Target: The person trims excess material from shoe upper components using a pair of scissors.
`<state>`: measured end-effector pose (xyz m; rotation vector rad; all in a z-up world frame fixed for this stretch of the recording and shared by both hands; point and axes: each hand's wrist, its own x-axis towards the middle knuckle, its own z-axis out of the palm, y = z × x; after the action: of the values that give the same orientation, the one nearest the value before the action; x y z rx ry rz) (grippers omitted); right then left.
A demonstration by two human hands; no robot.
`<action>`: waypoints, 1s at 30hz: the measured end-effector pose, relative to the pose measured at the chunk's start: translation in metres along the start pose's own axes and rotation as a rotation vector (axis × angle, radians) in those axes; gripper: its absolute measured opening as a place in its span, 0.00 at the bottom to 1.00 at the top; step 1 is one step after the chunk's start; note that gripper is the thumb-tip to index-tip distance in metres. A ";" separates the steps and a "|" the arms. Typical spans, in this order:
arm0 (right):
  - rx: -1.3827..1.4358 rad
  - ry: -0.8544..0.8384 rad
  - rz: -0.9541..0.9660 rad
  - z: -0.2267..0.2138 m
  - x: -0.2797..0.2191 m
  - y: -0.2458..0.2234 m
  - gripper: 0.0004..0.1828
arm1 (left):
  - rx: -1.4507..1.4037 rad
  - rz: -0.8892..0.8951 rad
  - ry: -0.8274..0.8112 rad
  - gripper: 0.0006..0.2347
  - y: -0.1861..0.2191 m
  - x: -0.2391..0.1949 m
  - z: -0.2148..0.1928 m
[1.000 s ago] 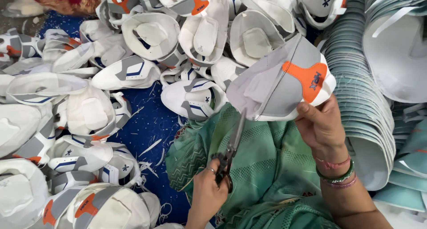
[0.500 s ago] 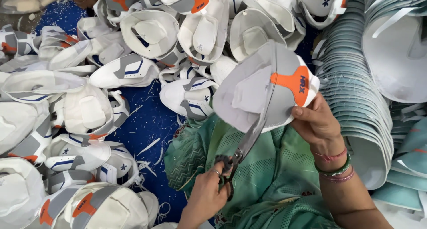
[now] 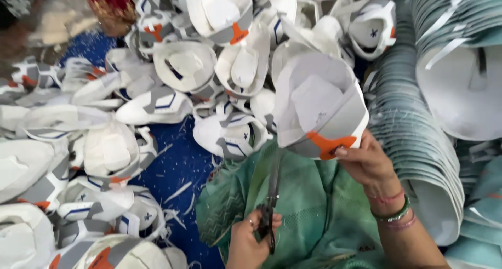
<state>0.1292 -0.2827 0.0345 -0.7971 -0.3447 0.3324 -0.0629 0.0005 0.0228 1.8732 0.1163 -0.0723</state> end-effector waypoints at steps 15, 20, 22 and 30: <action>0.053 0.007 0.010 -0.018 -0.017 0.021 0.31 | -0.110 -0.172 -0.162 0.22 0.044 0.010 -0.002; -0.021 -0.079 -0.012 -0.019 -0.023 0.016 0.34 | -0.024 -0.173 -0.188 0.21 0.060 0.009 -0.003; -0.023 -0.063 0.016 -0.028 -0.027 0.017 0.35 | 0.054 -0.158 -0.200 0.20 0.072 0.011 -0.006; -0.079 -0.037 0.039 -0.023 -0.018 0.019 0.43 | -0.221 -0.024 -0.116 0.10 0.048 0.013 0.011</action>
<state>0.1195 -0.2921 0.0025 -0.8769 -0.3794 0.3724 -0.0444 -0.0240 0.0631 1.6433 0.0636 -0.1771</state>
